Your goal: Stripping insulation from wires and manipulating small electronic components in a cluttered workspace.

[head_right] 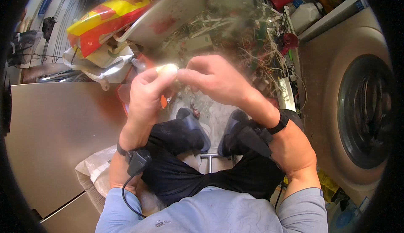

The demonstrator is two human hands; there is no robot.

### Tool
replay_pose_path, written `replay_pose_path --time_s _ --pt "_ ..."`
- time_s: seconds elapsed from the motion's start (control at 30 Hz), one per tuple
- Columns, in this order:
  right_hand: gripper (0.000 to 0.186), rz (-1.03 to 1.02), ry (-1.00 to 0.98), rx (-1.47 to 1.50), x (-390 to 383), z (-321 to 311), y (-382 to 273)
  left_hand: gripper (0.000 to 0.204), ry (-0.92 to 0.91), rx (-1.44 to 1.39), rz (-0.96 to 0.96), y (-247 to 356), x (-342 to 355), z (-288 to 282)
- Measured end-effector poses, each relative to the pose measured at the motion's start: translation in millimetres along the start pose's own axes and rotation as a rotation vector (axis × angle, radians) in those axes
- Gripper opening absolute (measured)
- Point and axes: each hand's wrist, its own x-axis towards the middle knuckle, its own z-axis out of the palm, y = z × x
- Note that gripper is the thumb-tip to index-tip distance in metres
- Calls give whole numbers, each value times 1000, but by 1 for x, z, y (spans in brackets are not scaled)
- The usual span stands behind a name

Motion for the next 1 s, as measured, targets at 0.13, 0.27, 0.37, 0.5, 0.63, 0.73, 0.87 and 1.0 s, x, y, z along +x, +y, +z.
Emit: replay_pose_path --time_s 0.13,0.27,0.37,0.5,0.63,0.73,0.87,1.0 --pt "34 -13 -25 -86 0 -3 3 19 15 64 31 -3 -1 6" --pt "27 -248 126 -303 -4 7 9 17 -18 -86 4 -14 8 -2" --pt "19 -650 348 -677 -4 13 21 16 -63 -269 -80 -13 9 -2" --pt "28 -338 339 -101 -10 25 18 16 -118 -367 -89 -11 9 0" --pt "32 -36 140 553 -9 22 17 15 -81 -432 -74 -10 5 7" --pt "38 -68 90 333 -5 13 14 16 -95 -451 -76 -11 9 6" --pt "41 -23 239 430 1 2 18 15 -86 -545 -146 -13 8 7" --pt "17 -185 81 218 -1 13 22 14 -75 -613 -160 -16 7 5"
